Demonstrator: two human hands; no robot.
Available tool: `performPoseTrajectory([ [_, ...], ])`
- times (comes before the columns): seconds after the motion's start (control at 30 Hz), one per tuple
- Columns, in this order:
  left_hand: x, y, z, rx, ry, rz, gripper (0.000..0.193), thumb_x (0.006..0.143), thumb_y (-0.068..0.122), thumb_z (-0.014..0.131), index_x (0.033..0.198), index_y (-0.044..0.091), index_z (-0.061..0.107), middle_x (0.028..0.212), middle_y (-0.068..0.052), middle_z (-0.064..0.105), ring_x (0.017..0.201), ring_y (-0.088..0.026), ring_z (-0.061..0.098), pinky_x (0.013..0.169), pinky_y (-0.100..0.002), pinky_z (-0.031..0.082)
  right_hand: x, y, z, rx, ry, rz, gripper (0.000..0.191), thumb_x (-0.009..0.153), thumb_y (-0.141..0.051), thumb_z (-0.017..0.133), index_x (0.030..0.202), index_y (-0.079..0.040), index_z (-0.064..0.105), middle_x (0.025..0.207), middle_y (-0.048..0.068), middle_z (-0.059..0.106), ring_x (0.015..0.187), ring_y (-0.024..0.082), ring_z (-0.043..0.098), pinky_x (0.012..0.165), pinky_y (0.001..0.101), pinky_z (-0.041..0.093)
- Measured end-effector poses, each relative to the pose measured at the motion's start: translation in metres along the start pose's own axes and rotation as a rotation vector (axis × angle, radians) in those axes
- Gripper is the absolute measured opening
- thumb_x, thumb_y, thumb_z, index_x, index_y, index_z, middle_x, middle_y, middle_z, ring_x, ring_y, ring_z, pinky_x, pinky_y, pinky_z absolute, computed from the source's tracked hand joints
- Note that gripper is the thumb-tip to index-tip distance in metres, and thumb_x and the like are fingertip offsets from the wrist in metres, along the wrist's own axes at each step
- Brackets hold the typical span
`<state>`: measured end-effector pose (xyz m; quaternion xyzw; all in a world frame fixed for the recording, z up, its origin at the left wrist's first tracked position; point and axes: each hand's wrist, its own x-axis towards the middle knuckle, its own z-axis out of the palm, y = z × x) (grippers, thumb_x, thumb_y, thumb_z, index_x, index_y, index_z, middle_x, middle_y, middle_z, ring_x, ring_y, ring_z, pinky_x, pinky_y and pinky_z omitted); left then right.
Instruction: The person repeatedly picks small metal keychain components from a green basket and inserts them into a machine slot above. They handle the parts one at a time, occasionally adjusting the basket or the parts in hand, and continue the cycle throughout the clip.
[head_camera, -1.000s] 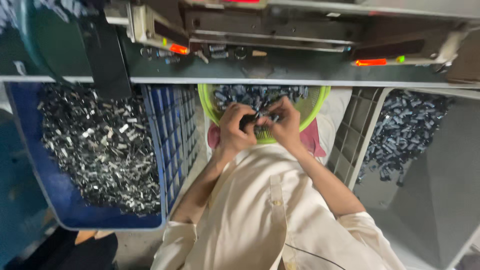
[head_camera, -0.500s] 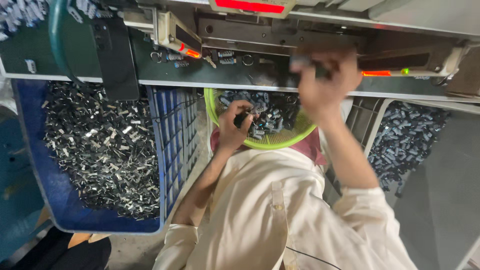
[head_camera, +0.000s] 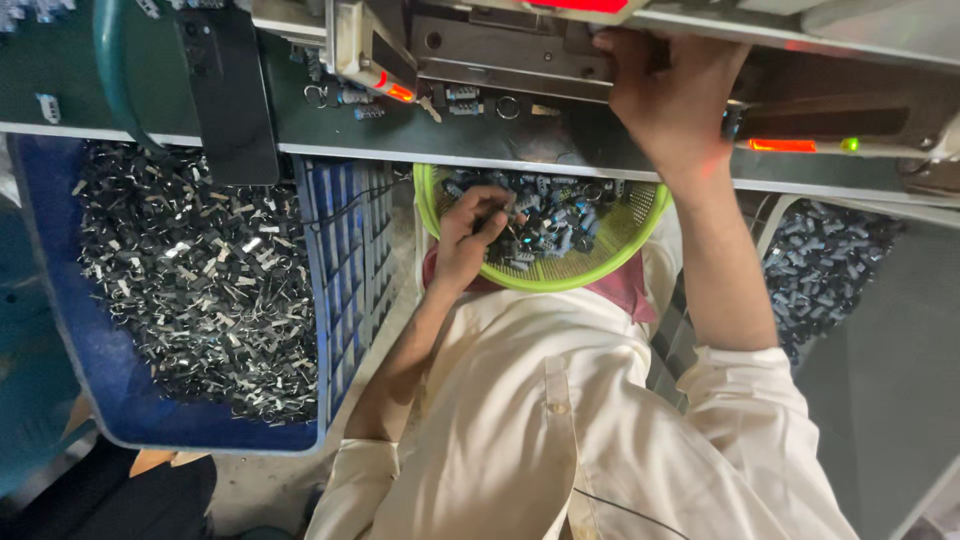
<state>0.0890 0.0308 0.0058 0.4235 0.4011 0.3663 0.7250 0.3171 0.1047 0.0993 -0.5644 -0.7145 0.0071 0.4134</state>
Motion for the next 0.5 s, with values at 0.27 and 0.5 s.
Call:
performPoseTrajectory([
  [0.27, -0.004, -0.001, 0.002, 0.12, 0.03, 0.099, 0.02, 0.096, -0.006, 0.065, 0.115, -0.001, 0.061, 0.104, -0.011, 0.072, 0.098, -0.017, 0.073, 0.091, -0.03, 0.056, -0.067, -0.049, -0.016, 0.039, -0.085, -0.098, 0.031, 0.07, 0.009, 0.072, 0.099, -0.002, 0.071, 0.095, 0.015, 0.073, 0.086, 0.035, 0.072, 0.081, 0.0499, 0.055],
  [0.5, -0.01, -0.004, 0.007, 0.378, -0.006, 0.105, 0.031, 0.09, -0.001, 0.068, 0.121, 0.001, 0.062, 0.104, -0.012, 0.075, 0.096, -0.023, 0.076, 0.09, -0.032, 0.058, -0.152, -0.061, 0.046, 0.443, -0.198, 0.563, 0.031, 0.084, 0.018, 0.063, 0.106, -0.001, 0.071, 0.108, 0.011, 0.075, 0.096, 0.025, 0.077, 0.082, 0.0361, 0.065],
])
